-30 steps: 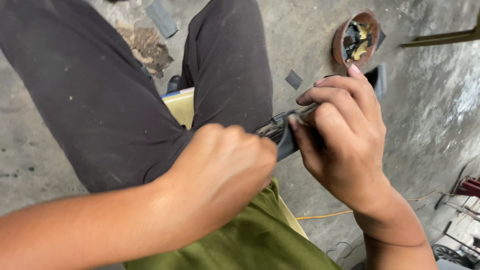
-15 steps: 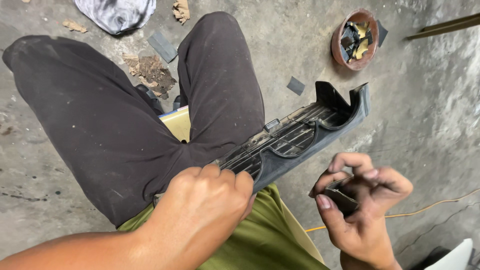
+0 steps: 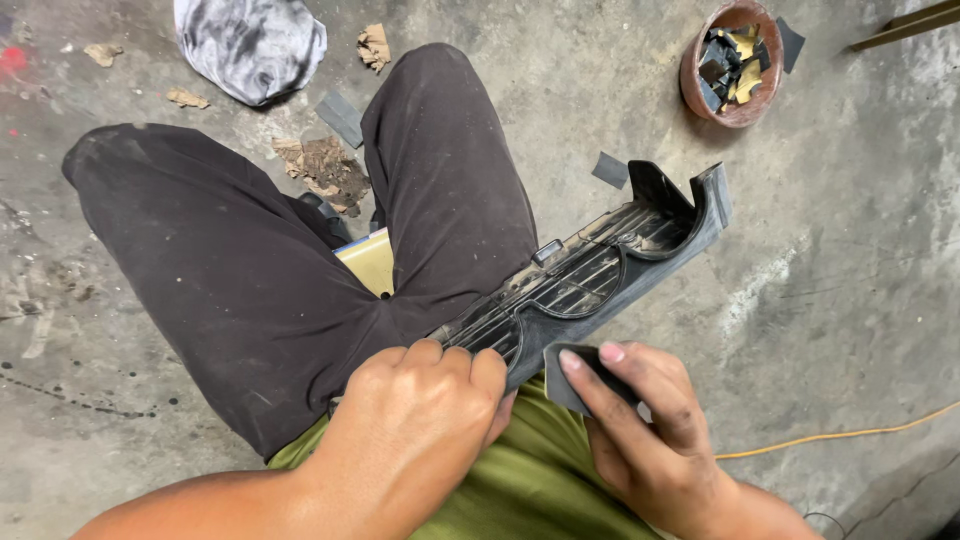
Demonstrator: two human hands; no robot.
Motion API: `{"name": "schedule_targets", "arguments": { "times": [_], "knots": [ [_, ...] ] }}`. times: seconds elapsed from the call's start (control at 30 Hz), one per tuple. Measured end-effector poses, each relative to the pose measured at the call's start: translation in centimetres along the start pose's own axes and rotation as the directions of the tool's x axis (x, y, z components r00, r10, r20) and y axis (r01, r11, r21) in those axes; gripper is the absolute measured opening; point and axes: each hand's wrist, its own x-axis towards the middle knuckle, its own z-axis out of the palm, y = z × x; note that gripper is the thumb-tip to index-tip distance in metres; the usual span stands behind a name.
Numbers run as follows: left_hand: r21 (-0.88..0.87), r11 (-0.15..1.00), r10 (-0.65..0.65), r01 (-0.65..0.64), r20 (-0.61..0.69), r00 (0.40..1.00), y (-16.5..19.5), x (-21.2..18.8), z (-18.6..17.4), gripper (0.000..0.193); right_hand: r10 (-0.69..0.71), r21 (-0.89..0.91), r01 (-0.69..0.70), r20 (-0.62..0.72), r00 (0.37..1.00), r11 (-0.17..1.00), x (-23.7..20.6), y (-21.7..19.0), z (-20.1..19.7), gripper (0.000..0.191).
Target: The person sands a dark gray plastic car part with a small sanding block, holding the part on their lap and rubbing the block along edges and surfaces. The person repeatedly repositions the part to access different areas while continuing to sand.
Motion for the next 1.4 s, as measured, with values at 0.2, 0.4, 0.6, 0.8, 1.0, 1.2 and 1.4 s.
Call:
{"name": "schedule_targets", "arguments": {
  "times": [0.2,0.4,0.6,0.8,1.0,1.2,1.4],
  "knots": [
    [-0.037,0.999,-0.009,0.010,0.003,1.000,-0.4,0.0,-0.1,0.030,0.104,-0.122,-0.094,0.080,0.991,0.988,1.1,-1.6,-0.4,0.061],
    [0.018,0.999,0.036,-0.036,-0.008,0.999,-0.2,0.0,0.3,0.026,0.206,-0.255,-0.148,0.216,0.955,0.956,1.9,-2.0,-0.7,0.063],
    [0.012,1.000,0.016,-0.016,-0.017,1.000,-0.2,-0.2,0.4,0.025,0.229,-0.196,-0.175,0.303,0.925,0.965,2.4,-1.8,-1.0,0.071],
    [-0.006,1.000,0.016,-0.016,-0.008,1.000,-0.1,-0.3,0.4,0.026,0.218,-0.115,-0.193,0.290,0.932,0.975,2.3,-1.8,-0.8,0.075],
    [0.016,0.999,0.042,-0.042,-0.012,0.999,-0.2,-0.1,0.2,0.028,0.187,-0.070,-0.174,0.295,0.937,0.982,2.5,-1.7,-1.1,0.081],
    [0.071,0.997,0.035,-0.037,0.021,0.999,0.0,0.1,-0.2,0.024,0.233,-0.120,-0.203,0.363,0.902,0.972,3.0,-1.7,-1.3,0.079],
    [-0.004,1.000,0.026,-0.026,0.001,1.000,-0.5,0.2,-0.2,0.031,0.254,-0.075,-0.246,0.428,0.868,0.966,3.5,-1.5,-1.5,0.083]
  ]
}}
